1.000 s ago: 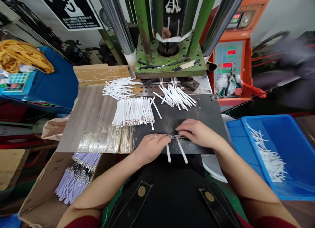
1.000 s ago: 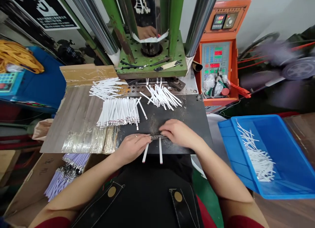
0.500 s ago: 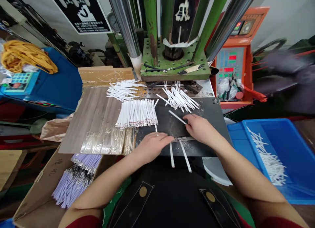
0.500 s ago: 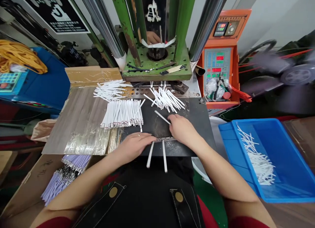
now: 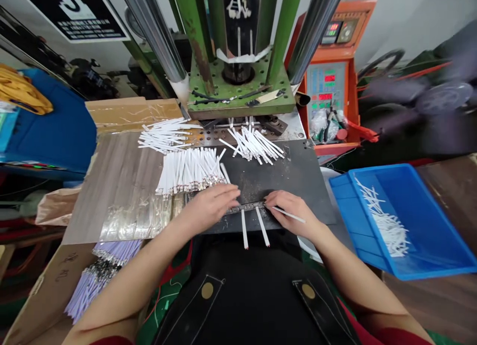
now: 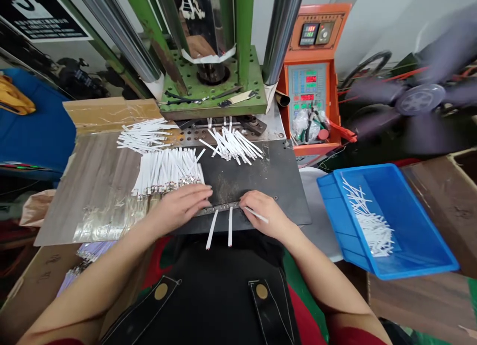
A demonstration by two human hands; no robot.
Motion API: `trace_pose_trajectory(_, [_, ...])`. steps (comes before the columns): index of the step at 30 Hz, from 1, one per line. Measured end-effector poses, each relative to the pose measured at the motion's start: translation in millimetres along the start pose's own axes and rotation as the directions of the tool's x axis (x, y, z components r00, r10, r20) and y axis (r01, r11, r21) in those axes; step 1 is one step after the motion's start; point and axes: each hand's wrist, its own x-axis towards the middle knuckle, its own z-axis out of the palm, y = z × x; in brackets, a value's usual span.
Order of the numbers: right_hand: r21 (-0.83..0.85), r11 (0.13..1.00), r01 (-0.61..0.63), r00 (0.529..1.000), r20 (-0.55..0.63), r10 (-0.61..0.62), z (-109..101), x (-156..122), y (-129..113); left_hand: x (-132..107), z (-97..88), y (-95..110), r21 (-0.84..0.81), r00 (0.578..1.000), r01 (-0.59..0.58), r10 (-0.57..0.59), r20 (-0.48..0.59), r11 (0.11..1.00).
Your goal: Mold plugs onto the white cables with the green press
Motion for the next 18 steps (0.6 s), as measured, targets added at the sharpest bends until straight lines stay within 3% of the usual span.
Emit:
trace_pose_trajectory(3, [-0.17,0.983,0.07,0.993,0.109,-0.052,-3.2,2.5,-7.9,-14.5,3.3,18.5,-0.193,0.97,0.232,-0.241,-0.024,0.953])
trace_pose_trajectory(6, [-0.254,0.963,0.089,0.988,0.142,-0.054,-3.3,4.2,-12.7,-24.9,6.1,18.9,-0.441,0.831,0.48,-0.554,-0.048,0.759])
trace_pose_trajectory(7, [-0.246,0.965,0.089,0.989,0.139,-0.056,-2.7,3.7,-11.7,-26.4,7.7,17.8,-0.522,0.79,0.509,-0.612,-0.032,0.684])
trace_pose_trajectory(9, [-0.207,0.975,0.081,0.991,0.121,-0.057,-0.9,0.1,-6.1,-27.2,12.4,17.2,-0.632,0.757,0.524,-0.652,0.038,0.571])
trace_pose_trajectory(11, [-0.192,0.981,0.037,0.998,0.064,-0.025,2.0,-6.7,1.9,-27.7,18.8,19.7,-0.66,0.773,0.518,-0.628,0.09,0.544])
trace_pose_trajectory(12, [-0.197,0.98,0.001,1.0,0.018,0.003,3.9,-10.8,5.6,-28.5,22.2,21.6,-0.647,0.797,0.503,-0.597,0.091,0.573])
trace_pose_trajectory(15, [-0.21,0.974,-0.089,0.991,-0.115,0.066,10.3,-21.5,12.6,-33.7,29.9,26.4,-0.515,0.892,0.389,-0.452,0.005,0.764])
trace_pose_trajectory(18, [-0.222,0.973,-0.067,0.989,-0.147,0.035,15.2,-25.2,13.6,-36.8,29.3,28.1,-0.397,0.934,0.332,-0.358,0.008,0.856])
